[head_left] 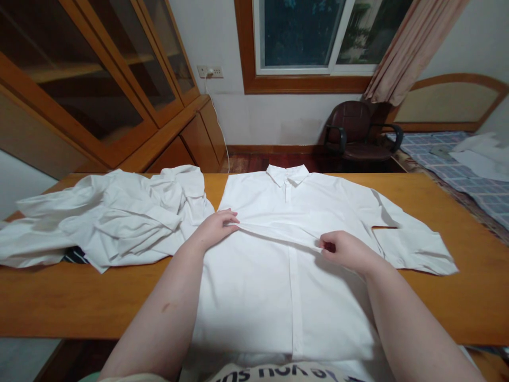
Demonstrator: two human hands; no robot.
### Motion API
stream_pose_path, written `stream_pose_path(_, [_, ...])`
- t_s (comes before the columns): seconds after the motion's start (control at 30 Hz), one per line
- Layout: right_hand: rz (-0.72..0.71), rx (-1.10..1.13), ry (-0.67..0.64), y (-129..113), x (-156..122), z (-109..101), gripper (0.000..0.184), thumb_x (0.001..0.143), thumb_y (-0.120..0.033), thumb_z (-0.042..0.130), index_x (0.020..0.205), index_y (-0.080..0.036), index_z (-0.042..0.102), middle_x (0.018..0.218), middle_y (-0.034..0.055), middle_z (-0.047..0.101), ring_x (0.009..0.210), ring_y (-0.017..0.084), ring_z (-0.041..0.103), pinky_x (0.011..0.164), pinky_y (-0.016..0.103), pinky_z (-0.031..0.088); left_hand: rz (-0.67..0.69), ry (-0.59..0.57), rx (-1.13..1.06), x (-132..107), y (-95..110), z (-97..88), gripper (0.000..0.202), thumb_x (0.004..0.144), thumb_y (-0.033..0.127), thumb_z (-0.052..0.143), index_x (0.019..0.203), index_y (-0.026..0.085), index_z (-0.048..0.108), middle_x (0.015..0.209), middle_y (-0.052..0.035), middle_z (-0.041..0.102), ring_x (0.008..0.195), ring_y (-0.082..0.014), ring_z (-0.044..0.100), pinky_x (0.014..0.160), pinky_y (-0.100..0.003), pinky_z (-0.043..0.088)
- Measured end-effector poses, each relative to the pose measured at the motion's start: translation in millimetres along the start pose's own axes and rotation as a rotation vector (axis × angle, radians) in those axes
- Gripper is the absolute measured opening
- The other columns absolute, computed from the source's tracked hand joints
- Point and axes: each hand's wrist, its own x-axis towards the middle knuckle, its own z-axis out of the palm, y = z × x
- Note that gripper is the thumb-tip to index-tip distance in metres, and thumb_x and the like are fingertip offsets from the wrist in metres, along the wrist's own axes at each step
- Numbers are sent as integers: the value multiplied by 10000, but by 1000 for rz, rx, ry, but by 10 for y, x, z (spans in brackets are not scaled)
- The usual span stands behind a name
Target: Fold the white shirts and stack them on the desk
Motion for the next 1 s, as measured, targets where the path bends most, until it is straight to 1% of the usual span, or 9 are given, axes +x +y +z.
stream_pose_path(0.1, [16, 53, -93, 9, -10, 10, 111, 719, -272, 530, 656, -201, 588, 603, -21, 557, 567, 126, 464, 547, 248, 307, 0, -54, -25, -7, 9, -36, 304, 810, 493, 533, 812, 236, 695, 1249, -39, 615, 1297, -235, 428, 1075, -375, 335])
stream_pose_path(0.2, [100, 47, -110, 0, -6, 12, 300, 776, -444, 535, 620, -196, 597, 566, -5, 555, 543, 133, 460, 527, 261, 295, -24, -62, -40, -3, 29, -58, 366, 846, 500, 472, 790, 219, 699, 1234, -52, 624, 1279, -231, 447, 1067, -370, 340])
stream_pose_path(0.37, [75, 15, 156, -68, 53, 66, 340, 843, -492, 475, 729, -200, 606, 702, 33, 627, 631, 164, 540, 572, 276, 370, -69, -38, -1, 11, 93, -49, 387, 835, 472, 485, 599, 208, 642, 1216, -54, 629, 1238, -238, 481, 1043, -352, 358])
stream_pose_path(0.47, [-97, 66, 299, -98, 118, 198, 301, 877, -445, 456, 978, -200, 599, 1042, 88, 649, 945, 208, 592, 799, 321, 450, -40, 4, 70, 24, 142, -48, 397, 853, 470, 456, 605, 201, 609, 1074, -73, 667, 1073, -230, 575, 943, -353, 434])
stream_pose_path(0.57, [-197, -3, 290, -84, 193, 363, 474, 903, -448, 429, 1291, -180, 473, 1428, 146, 422, 1319, 250, 373, 1061, 422, 311, -7, 59, 161, 41, 153, -47, 373, 877, 466, 422, 767, 189, 646, 914, -77, 672, 910, -220, 609, 861, -367, 469])
stream_pose_path(0.67, [-146, -146, 234, -38, 264, 477, 604, 931, -474, 358, 1452, -174, 301, 1544, 151, 209, 1427, 271, 140, 1126, 498, 167, 64, 121, 229, 48, 121, -15, 438, 897, 465, 397, 1147, 171, 604, 1199, -106, 612, 1137, -233, 535, 995, -391, 396])
stream_pose_path(0.73, [-98, -217, 208, -3, 301, 515, 633, 938, -493, 327, 1482, -180, 251, 1556, 147, 159, 1432, 271, 95, 1132, 496, 152, 82, 76, 297, 46, 98, 31, 544, 907, 477, 377, 1355, 178, 453, 1437, -115, 428, 1337, -245, 359, 1091, -419, 289])
stream_pose_path(0.83, [-34, -334, 193, 43, 332, 538, 701, 912, -544, 356, 1491, -167, 240, 1555, 146, 147, 1431, 280, 84, 1135, 490, 141, -2, -74, 434, 48, 91, 112, 622, 904, 494, 377, 1447, 193, 329, 1540, -116, 237, 1427, -277, 154, 1134, -469, 182])
stream_pose_path(1.0, [68, -414, 183, 84, 322, 545, 788, 875, -625, 359, 1504, -181, 195, 1563, 136, 102, 1432, 287, 58, 1129, 503, 135, -244, -40, 579, 87, 112, 197, 679, 931, 492, 296, 1466, 75, 256, 1529, -206, 191, 1420, -306, 145, 1128, -458, 201])
